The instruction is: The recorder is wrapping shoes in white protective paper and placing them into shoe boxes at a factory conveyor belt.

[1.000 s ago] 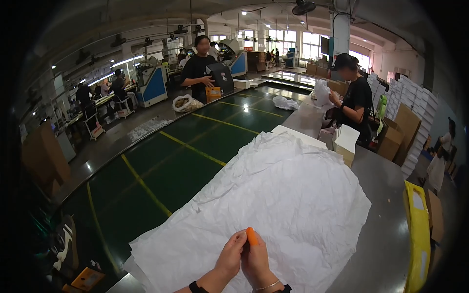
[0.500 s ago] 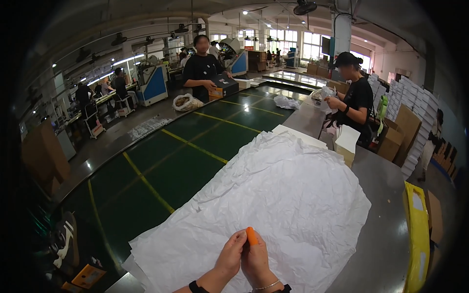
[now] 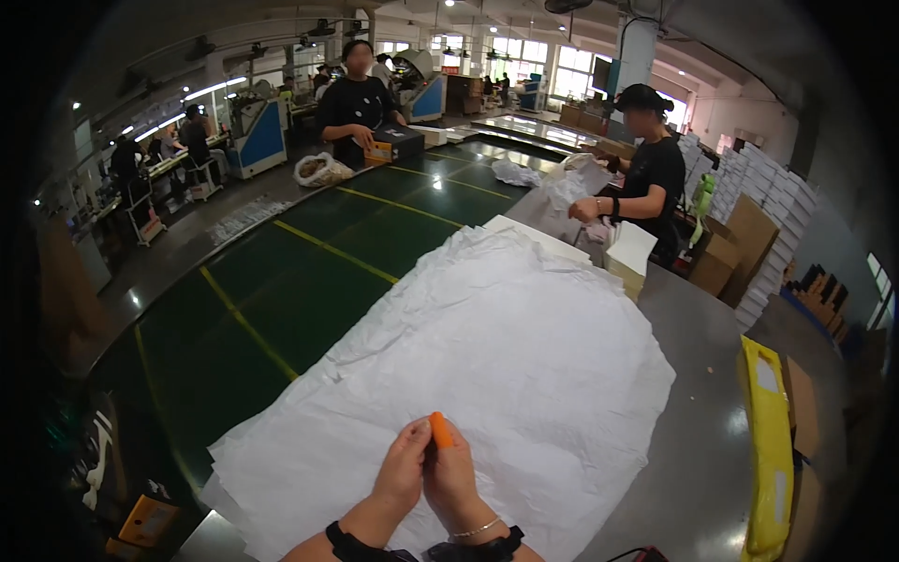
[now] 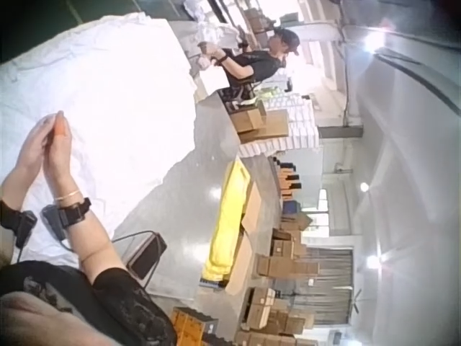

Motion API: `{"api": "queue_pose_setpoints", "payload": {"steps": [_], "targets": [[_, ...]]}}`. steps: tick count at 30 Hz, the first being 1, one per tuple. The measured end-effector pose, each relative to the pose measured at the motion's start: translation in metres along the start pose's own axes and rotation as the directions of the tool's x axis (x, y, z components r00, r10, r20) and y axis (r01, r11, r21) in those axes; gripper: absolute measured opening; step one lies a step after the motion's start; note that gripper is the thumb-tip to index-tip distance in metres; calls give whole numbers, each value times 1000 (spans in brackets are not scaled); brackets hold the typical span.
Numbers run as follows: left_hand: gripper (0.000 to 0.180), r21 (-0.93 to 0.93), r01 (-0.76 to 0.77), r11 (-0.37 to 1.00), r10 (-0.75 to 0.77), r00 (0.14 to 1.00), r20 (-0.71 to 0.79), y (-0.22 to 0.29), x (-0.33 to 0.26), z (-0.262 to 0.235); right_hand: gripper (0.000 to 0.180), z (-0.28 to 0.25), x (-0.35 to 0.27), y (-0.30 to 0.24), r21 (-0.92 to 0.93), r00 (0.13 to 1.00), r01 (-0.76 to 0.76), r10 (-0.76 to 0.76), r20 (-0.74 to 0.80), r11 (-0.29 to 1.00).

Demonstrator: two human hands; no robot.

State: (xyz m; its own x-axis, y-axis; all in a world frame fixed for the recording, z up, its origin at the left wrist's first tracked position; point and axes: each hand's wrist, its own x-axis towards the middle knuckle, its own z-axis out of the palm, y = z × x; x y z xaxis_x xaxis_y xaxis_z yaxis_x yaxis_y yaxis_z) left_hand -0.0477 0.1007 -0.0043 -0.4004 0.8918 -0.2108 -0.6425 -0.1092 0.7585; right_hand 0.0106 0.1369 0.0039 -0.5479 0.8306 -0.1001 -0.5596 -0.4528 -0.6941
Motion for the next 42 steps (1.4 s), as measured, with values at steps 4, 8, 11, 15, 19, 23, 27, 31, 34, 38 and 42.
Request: {"api": "queue_pose_setpoints", "payload": {"steps": [4,8,11,15,19,23,27,31,34,38,42], "targets": [[35,15,-21,1000,21,1000,6,4,-2,2,24,-1,-1,-1,-10,1000,-1,1,-1,1000],[35,2,-20,1000,19,1000,21,-1,-1,1,26,-2,-2,-2,-14,999,-32,32,-19,999],[35,-5,-20,1000,20,999,28,-2,-2,0,28,-3,-2,-1,-15,999,-20,20,-28,1000],[33,1,-27,1000,27,1000,12,-4,-1,1,25,-2,-3,-3,-5,1000,-25,25,-10,1000],[33,7,-17,1000,17,1000,-5,-2,-1,3,23,3,-3,-5,-2,999,-24,24,-33,1000],[33,9,-23,1000,23,1000,-6,0,0,4,23,0,-1,-4,1,1000,-20,20,-1,1000],[33,19,-35,999,35,999,3,2,0,5,26,-2,1,-4,-10,1000,-19,19,9,1000],[33,22,-35,999,35,999,-5,3,-1,7,26,-1,1,-4,-7,1000,-1,1,-13,1000],[34,39,-5,999,5,1000,-7,7,-4,8,27,0,-1,-8,-48,996,-78,75,-57,996],[35,60,11,998,-10,1000,-20,6,-4,7,27,-1,-1,-6,-54,997,-62,60,-40,997],[36,43,-14,999,14,1000,6,2,-2,5,29,-1,-2,-4,-58,999,-32,32,-17,998]]}}
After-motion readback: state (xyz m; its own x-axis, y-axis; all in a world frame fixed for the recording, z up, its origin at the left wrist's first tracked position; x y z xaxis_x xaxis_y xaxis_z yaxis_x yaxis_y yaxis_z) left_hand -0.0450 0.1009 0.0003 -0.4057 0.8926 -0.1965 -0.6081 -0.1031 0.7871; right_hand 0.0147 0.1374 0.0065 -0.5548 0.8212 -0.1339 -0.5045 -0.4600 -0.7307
